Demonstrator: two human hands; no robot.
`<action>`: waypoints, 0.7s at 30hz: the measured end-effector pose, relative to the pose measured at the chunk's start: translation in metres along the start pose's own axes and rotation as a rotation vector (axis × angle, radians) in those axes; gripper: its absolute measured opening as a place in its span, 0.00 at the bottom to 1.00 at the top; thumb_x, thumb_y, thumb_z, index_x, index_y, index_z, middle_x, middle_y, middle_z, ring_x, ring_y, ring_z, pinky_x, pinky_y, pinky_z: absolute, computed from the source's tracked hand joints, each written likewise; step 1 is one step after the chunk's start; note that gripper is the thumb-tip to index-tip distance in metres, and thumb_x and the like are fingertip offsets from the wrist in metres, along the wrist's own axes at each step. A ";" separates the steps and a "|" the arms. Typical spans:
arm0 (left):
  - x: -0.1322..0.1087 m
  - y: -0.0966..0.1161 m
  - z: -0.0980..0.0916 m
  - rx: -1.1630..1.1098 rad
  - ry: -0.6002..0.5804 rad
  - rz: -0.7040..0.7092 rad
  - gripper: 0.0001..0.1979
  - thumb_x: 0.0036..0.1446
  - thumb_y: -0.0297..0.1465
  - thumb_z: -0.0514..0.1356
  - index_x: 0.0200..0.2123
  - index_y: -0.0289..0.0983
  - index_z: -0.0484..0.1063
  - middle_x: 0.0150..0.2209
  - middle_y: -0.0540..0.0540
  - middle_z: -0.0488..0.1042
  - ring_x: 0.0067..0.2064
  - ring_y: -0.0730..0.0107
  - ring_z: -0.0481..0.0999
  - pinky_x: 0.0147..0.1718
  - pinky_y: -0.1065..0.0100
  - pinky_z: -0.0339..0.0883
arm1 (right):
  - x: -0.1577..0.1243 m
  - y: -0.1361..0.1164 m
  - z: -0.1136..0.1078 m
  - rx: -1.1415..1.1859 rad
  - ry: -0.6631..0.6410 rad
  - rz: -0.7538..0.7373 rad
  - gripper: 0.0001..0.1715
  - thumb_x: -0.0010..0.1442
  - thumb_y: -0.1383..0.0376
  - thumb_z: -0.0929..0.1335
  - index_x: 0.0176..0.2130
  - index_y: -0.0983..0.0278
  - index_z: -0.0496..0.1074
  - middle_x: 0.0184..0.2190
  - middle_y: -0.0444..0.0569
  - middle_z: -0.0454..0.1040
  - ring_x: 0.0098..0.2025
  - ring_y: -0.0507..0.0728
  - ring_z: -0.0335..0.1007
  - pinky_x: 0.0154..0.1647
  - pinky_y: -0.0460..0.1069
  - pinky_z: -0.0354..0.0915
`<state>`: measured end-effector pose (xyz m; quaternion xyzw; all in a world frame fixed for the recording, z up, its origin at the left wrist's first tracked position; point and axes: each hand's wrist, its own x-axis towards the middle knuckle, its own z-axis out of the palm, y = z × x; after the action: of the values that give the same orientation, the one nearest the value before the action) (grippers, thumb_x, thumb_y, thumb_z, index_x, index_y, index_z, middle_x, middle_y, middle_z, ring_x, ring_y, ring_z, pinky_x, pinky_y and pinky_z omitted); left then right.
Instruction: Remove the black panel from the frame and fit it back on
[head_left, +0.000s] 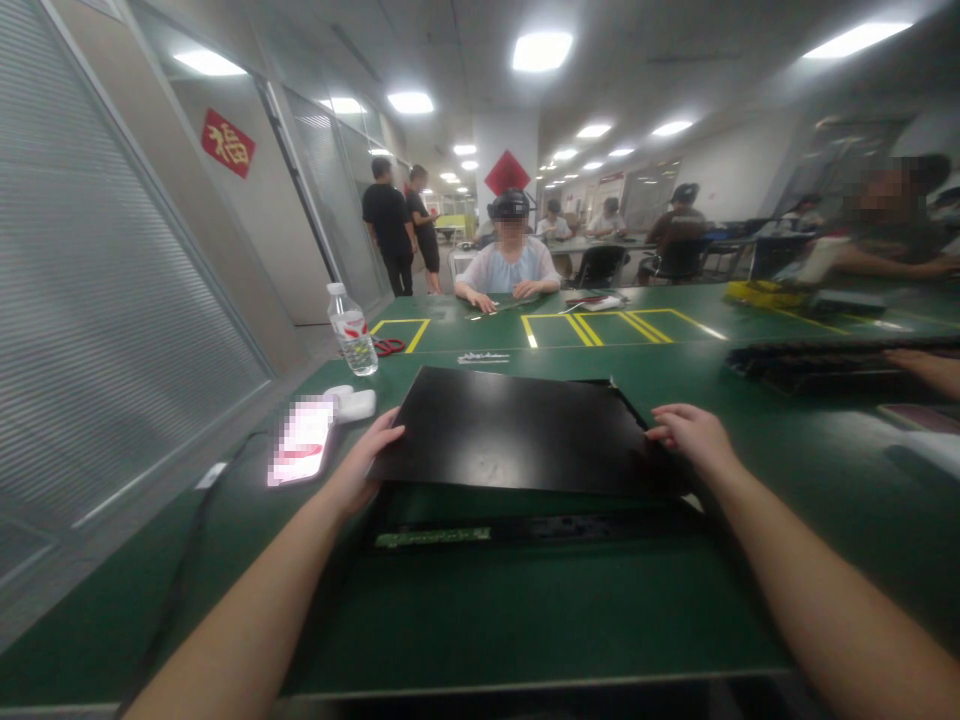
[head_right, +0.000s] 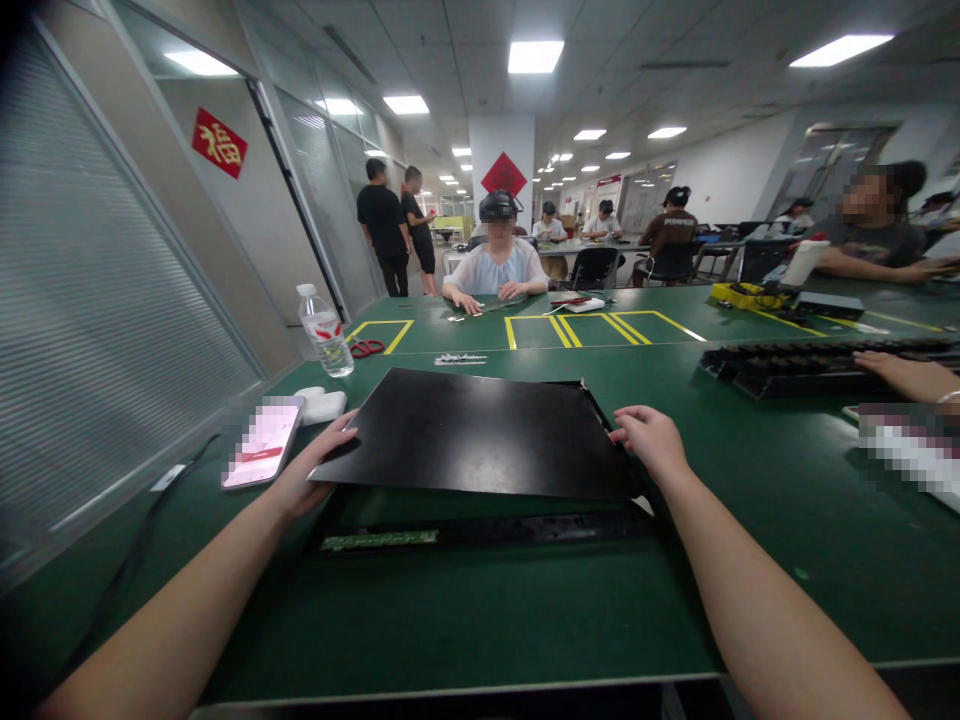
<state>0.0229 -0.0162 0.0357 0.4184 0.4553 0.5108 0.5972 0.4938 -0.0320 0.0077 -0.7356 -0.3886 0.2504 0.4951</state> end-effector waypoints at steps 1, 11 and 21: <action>0.000 -0.001 0.000 -0.002 0.000 -0.001 0.30 0.46 0.35 0.72 0.55 0.41 0.76 0.47 0.43 0.83 0.47 0.54 0.83 0.40 0.66 0.74 | 0.000 0.000 0.000 -0.009 -0.001 -0.002 0.09 0.53 0.68 0.68 0.37 0.64 0.76 0.23 0.52 0.79 0.29 0.58 0.78 0.24 0.46 0.65; -0.001 -0.004 0.007 0.046 0.056 0.064 0.29 0.45 0.35 0.70 0.53 0.38 0.76 0.42 0.42 0.83 0.43 0.53 0.83 0.39 0.64 0.74 | 0.008 0.009 -0.002 -0.112 -0.010 -0.032 0.13 0.52 0.64 0.69 0.40 0.62 0.77 0.24 0.50 0.80 0.30 0.58 0.78 0.28 0.48 0.67; -0.003 -0.003 0.006 0.069 0.073 0.063 0.24 0.42 0.31 0.67 0.47 0.38 0.73 0.35 0.48 0.82 0.35 0.58 0.82 0.33 0.66 0.72 | 0.007 0.007 -0.003 -0.196 -0.020 -0.046 0.13 0.53 0.64 0.69 0.40 0.61 0.77 0.25 0.48 0.80 0.32 0.59 0.77 0.32 0.49 0.67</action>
<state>0.0288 -0.0199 0.0345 0.4342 0.4808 0.5282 0.5489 0.5024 -0.0296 0.0021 -0.7690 -0.4328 0.2073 0.4223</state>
